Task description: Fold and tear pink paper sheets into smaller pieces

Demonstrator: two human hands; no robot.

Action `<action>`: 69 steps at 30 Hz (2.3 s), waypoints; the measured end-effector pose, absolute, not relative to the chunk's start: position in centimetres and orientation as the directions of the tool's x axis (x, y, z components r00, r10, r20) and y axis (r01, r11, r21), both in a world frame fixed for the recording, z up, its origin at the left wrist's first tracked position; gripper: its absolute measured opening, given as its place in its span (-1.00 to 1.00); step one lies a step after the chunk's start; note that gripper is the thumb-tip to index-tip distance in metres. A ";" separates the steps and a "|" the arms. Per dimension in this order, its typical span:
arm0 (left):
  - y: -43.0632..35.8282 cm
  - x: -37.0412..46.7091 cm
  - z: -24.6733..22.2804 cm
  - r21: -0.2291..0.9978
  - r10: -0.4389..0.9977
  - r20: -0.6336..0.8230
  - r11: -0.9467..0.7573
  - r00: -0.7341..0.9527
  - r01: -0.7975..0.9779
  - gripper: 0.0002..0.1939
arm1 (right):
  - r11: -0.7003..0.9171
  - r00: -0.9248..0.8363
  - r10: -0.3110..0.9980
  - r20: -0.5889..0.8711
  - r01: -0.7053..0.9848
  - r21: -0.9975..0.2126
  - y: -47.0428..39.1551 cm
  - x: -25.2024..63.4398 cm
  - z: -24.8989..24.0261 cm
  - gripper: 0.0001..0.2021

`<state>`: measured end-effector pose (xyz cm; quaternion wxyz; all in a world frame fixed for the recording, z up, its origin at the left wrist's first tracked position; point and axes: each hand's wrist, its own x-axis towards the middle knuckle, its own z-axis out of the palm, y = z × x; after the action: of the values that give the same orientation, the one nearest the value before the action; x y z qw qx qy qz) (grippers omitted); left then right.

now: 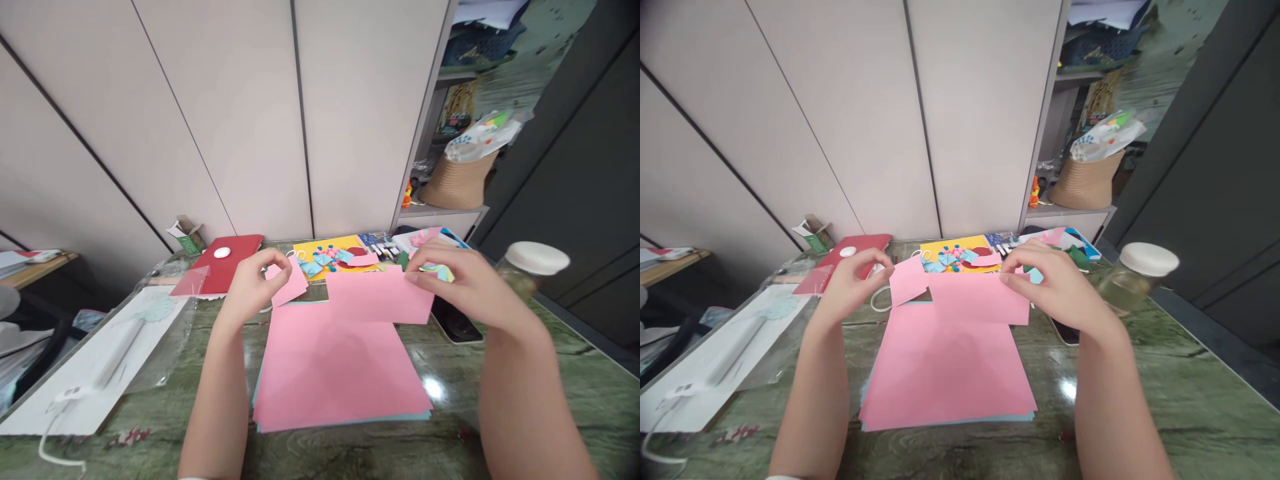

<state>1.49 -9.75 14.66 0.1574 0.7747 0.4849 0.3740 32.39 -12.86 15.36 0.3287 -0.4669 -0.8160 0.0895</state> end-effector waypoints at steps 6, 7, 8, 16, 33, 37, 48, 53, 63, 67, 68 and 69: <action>-11.2 5.0 14.2 0.561 0.807 0.451 -0.588 0.380 0.583 -0.75 | 0.616 -0.437 0.781 0.446 0.658 -0.433 -12.4 29.9 15.0 -0.87; -11.4 5.6 14.1 0.545 0.799 0.437 -0.600 0.413 0.585 -0.79 | 0.624 -0.444 0.775 0.450 0.655 -0.427 -12.3 29.7 14.9 -0.87; -11.5 6.0 13.9 0.538 0.797 0.418 -0.604 0.437 0.588 -0.86 | 0.629 -0.449 0.770 0.453 0.654 -0.421 -12.2 29.6 14.8 -0.87; -11.5 7.6 12.6 0.435 0.791 0.402 -0.608 0.461 0.664 -0.88 | 0.597 -0.425 0.712 0.558 0.785 -0.163 -12.5 26.5 13.4 -0.84; -12.0 7.3 13.0 0.270 0.723 0.407 -0.679 0.558 0.683 -0.81 | 0.696 -0.531 0.682 0.503 0.684 -0.221 -12.9 24.5 13.1 -0.88; -11.5 7.0 13.1 0.341 0.724 0.407 -0.686 0.557 0.642 -0.83 | 0.679 -0.524 0.710 0.470 0.687 -0.258 -12.4 25.4 13.1 -0.88; -10.3 4.5 13.5 0.515 0.802 0.394 -0.598 0.450 0.615 -0.84 | 0.556 -0.431 0.801 0.416 0.792 -0.250 -9.6 31.4 12.6 -0.94; -10.1 3.8 13.6 0.542 0.836 0.402 -0.545 0.372 0.640 -0.84 | 0.450 -0.298 0.833 0.465 0.855 -0.257 -9.7 32.7 13.0 -0.92; -10.3 4.8 13.4 0.657 0.841 0.302 -0.524 0.448 0.541 -0.86 | 0.602 -0.375 0.784 0.495 0.654 -0.458 -12.1 28.4 14.3 -0.87; -10.9 5.6 13.7 0.637 0.817 0.353 -0.567 0.456 0.522 -0.90 | 0.632 -0.422 0.759 0.496 0.662 -0.404 -12.3 27.6 14.1 -0.88; -11.0 5.9 13.7 0.626 0.808 0.367 -0.581 0.460 0.520 -0.89 | 0.639 -0.439 0.753 0.491 0.664 -0.388 -12.4 27.3 14.0 -0.89; -11.2 6.2 13.6 0.615 0.799 0.378 -0.594 0.468 0.518 -0.90 | 0.647 -0.452 0.746 0.489 0.663 -0.375 -12.4 27.0 14.0 -0.89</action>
<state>6.19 -11.19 13.63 0.2132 0.8298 0.3966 0.3297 27.05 -12.43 13.97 0.3193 -0.4149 -0.8495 0.0650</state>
